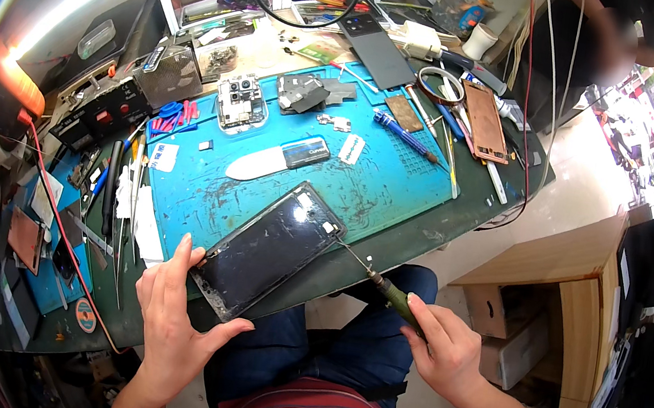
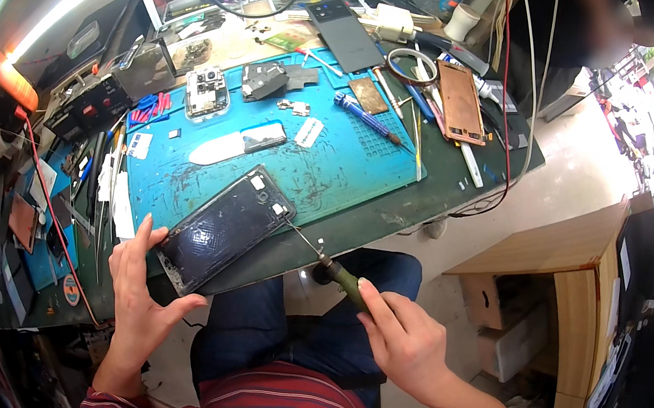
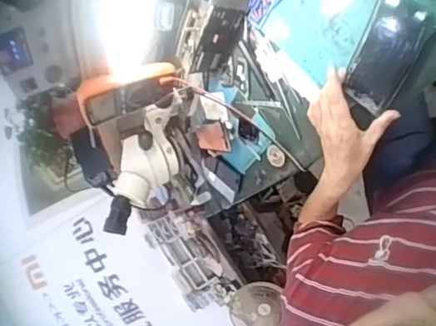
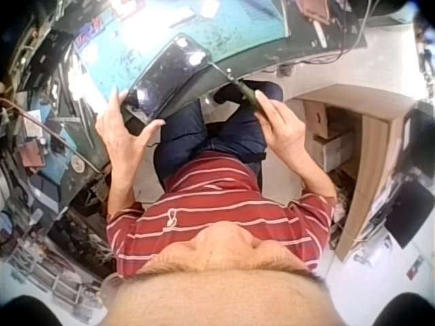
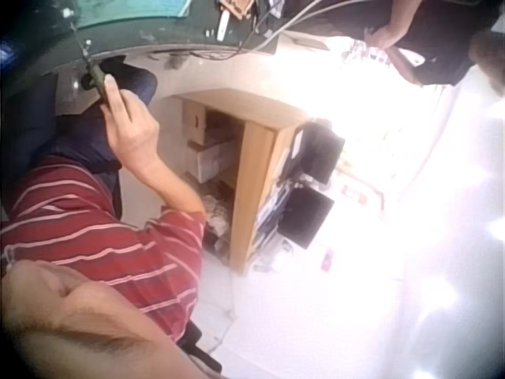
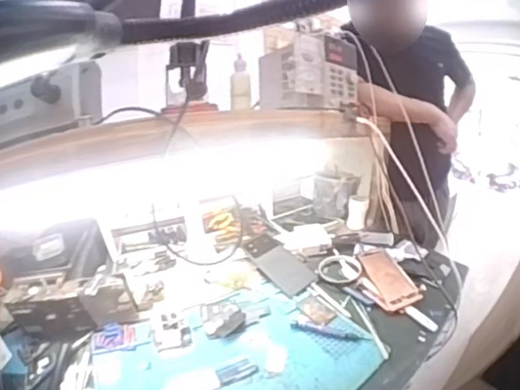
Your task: The person uses a metal prying tool and a screwdriver to carefully pry open and separate the screen assembly from the phone body. They work along the edges of the device to release clips and disconnect internal components.
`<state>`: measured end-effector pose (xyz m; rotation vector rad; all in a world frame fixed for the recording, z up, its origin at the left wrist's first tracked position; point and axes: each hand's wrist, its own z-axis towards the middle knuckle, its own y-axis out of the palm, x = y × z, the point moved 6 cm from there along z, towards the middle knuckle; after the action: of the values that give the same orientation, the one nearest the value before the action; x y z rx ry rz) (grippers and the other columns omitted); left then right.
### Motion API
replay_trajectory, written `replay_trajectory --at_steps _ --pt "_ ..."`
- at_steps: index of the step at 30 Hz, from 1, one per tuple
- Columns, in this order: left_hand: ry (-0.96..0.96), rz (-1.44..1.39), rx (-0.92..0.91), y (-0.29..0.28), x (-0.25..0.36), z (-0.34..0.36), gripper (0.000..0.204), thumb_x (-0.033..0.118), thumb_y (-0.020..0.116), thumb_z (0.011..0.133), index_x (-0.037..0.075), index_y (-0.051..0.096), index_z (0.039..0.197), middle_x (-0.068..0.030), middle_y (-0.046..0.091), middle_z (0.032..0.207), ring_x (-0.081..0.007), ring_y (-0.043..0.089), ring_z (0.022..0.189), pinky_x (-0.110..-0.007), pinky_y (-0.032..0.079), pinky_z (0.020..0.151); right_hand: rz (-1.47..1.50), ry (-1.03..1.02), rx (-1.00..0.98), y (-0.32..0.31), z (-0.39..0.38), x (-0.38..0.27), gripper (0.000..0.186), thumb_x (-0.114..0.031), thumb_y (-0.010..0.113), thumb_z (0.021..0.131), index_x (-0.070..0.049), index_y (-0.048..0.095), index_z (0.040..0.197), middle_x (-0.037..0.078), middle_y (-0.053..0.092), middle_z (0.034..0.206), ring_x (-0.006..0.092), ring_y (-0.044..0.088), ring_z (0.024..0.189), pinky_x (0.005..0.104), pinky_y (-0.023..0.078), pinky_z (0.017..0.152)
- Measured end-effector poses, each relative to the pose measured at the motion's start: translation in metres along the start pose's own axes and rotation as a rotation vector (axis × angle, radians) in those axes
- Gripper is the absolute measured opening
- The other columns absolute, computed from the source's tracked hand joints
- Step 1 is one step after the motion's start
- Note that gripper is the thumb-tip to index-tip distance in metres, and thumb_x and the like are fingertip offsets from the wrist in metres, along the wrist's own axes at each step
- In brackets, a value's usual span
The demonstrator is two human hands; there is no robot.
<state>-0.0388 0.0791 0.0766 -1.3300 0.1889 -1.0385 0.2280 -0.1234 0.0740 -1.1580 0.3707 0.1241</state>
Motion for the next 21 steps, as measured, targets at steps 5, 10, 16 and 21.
replay_trajectory --at_steps 5,10,16,21 --pt "0.006 -0.008 0.003 0.0001 -0.0008 0.0000 0.122 0.047 0.098 0.072 -0.007 0.039 0.164 -0.0149 0.066 0.138 -0.0334 0.054 0.123 -0.048 0.037 0.113 0.017 0.003 0.004 0.0036 -0.0061 -0.0017 0.062 -0.006 0.088 0.083 -0.010 0.073 0.143 0.007 0.074 0.105 0.0243 0.071 0.079 0.0351 0.058 0.065" --pt "0.005 -0.019 0.013 0.0006 -0.0024 -0.0006 0.122 0.047 0.098 0.072 -0.007 0.039 0.164 -0.0144 0.067 0.138 -0.0329 0.055 0.122 -0.048 0.037 0.113 0.044 0.003 0.028 0.0073 -0.0080 -0.0014 0.061 -0.005 0.088 0.082 -0.010 0.073 0.142 0.007 0.075 0.106 0.0246 0.072 0.080 0.0351 0.059 0.066" --pt "0.018 -0.026 0.018 0.0004 -0.0020 0.0001 0.123 0.047 0.099 0.072 -0.008 0.039 0.164 -0.0143 0.067 0.137 -0.0322 0.056 0.122 -0.047 0.037 0.112 0.048 -0.009 0.041 0.0093 -0.0081 -0.0040 0.062 -0.004 0.089 0.082 -0.010 0.074 0.141 0.007 0.075 0.106 0.0242 0.073 0.082 0.0348 0.059 0.067" --pt "0.012 -0.024 0.016 -0.0004 -0.0017 0.0002 0.123 0.047 0.099 0.072 -0.008 0.039 0.164 -0.0144 0.067 0.137 -0.0321 0.056 0.121 -0.048 0.038 0.112 0.043 -0.029 0.033 0.0108 -0.0065 -0.0064 0.063 -0.005 0.089 0.081 -0.010 0.074 0.141 0.006 0.073 0.105 0.0231 0.071 0.080 0.0344 0.058 0.066"
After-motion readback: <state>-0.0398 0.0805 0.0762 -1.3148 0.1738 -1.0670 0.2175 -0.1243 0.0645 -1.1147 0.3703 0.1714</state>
